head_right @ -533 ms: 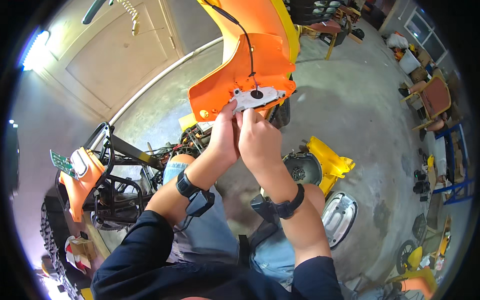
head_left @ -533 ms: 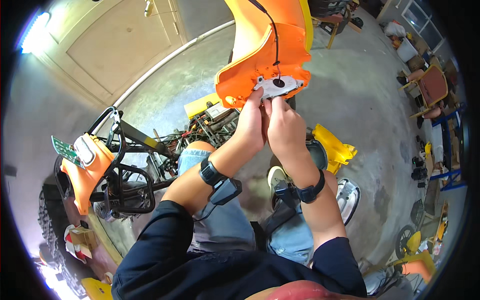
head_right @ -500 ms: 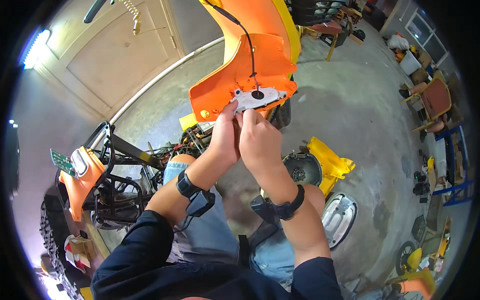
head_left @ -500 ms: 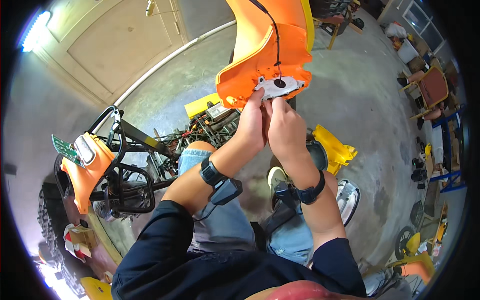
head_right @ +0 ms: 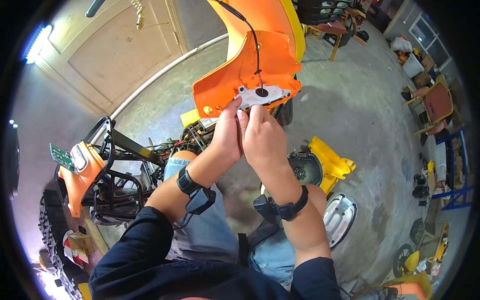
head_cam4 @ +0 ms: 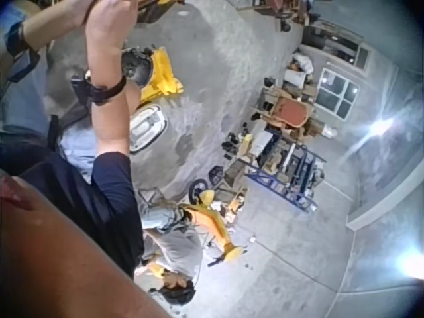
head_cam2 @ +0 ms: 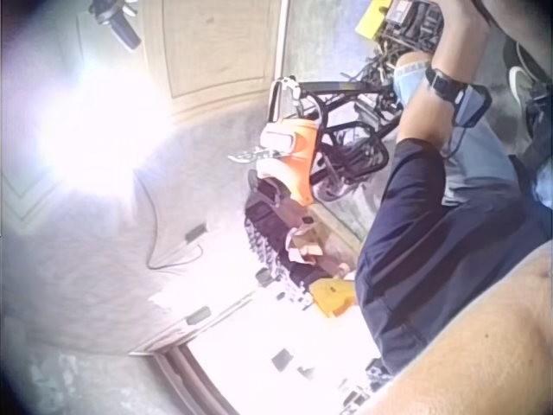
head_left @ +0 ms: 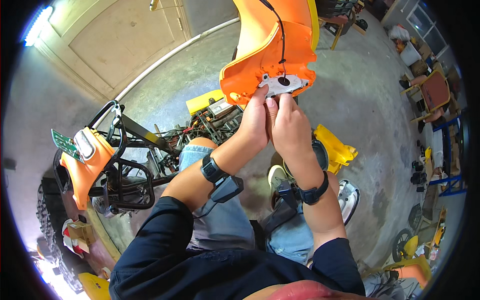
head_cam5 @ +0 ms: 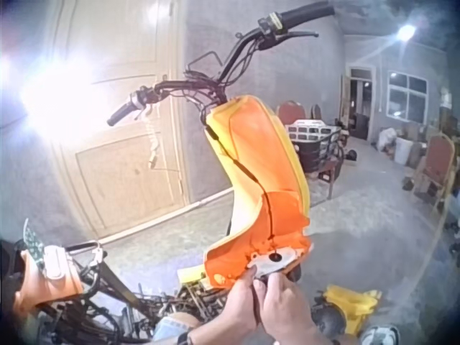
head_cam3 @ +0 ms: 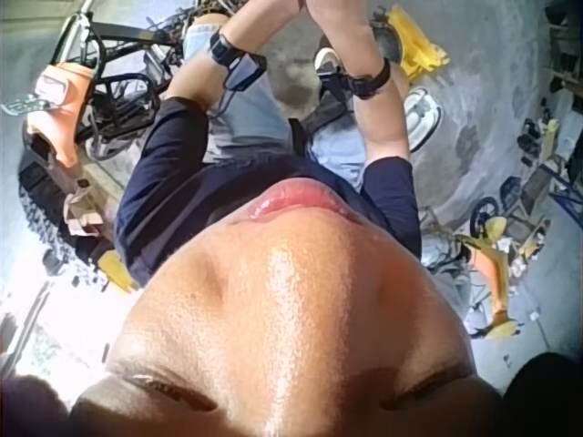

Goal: Repairing and reassembling panels and internal components of an electric scooter.

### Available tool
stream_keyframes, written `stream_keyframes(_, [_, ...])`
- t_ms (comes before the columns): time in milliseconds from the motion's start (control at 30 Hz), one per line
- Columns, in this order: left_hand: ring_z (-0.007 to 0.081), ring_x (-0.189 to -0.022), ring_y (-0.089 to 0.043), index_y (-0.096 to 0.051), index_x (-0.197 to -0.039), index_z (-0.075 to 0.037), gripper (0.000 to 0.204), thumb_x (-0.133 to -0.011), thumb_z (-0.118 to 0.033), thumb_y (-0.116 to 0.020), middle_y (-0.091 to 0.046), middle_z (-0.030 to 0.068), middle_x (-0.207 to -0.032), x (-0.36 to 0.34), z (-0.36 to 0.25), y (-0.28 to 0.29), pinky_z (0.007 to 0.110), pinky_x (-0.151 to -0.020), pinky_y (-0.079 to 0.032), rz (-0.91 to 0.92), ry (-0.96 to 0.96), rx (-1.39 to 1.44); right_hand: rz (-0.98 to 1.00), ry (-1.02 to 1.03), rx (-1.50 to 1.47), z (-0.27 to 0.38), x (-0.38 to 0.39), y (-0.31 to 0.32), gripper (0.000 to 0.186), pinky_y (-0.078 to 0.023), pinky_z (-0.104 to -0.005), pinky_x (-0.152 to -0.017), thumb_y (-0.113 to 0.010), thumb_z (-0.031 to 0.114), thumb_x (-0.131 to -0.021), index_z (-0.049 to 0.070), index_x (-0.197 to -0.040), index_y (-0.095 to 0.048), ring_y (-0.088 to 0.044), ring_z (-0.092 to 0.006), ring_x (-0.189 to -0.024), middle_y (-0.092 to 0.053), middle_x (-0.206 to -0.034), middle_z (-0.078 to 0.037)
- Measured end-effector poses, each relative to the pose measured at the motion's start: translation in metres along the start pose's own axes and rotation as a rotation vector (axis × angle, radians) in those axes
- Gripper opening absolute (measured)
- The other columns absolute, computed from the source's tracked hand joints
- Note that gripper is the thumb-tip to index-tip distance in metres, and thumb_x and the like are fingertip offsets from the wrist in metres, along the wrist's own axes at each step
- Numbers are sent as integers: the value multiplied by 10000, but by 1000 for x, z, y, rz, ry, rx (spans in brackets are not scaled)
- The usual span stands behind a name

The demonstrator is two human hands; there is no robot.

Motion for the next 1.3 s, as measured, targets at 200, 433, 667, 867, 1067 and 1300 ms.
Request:
stream_keyframes(200, [199,-945,-611,-571,-1117,-82,347,-961,-372,-463,-647,64,-1001,-6,4,7,358,-864,-475,4,14,-19,42,-3,79,-7,1,-5,107,-514,-440,-641,-540,78,-858,4,-914,-485,-636,-358,-772,-607,-844,-180])
stream_keyframes(433, [101,-728,-572,-585,-1008,-110,258,-944,-343,-495,-620,-8,-830,-5,3,6,275,-711,-471,-32,23,57,-31,99,10,-4,1,2,170,-503,-451,-655,-600,65,-832,29,-993,-561,-635,-363,-807,-651,-899,-152])
stream_keyframes(667, [215,-1025,-592,-533,-1188,-42,352,-959,-303,-477,-627,86,-1125,-2,-6,0,356,-956,-436,52,-87,95,-62,-3,22,-6,4,7,142,-506,-402,-605,-638,174,-881,65,-972,-639,-641,-341,-731,-658,-875,-115])
stream_keyframes(867, [199,-1031,-577,-488,-1230,-89,329,-960,-275,-453,-590,62,-1160,-13,-2,7,362,-916,-437,58,-24,128,-173,-3,-135,-11,3,10,153,-499,-399,-607,-608,192,-919,51,-971,-633,-634,-337,-721,-651,-869,-129])
stream_keyframes(1067, [213,-1025,-576,-506,-1215,-63,332,-957,-268,-467,-597,77,-1130,-6,-2,3,359,-935,-452,57,-8,129,-187,88,-153,-9,3,5,135,-500,-418,-610,-599,176,-918,55,-978,-604,-628,-338,-737,-629,-864,-110])
stream_keyframes(1300, [208,-1010,-595,-535,-1183,-58,353,-957,-322,-471,-620,77,-1102,-7,-2,5,359,-930,-455,41,-46,94,-175,71,-134,-5,2,6,119,-502,-401,-633,-609,136,-901,48,-980,-620,-631,-336,-762,-637,-883,-123])
Point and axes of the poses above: each hand's wrist, its own x-axis away from the middle knuckle, its own y-axis out of the back of the hand, z = x × y, the point moved 6 cm from there along -x, towards the middle knuckle
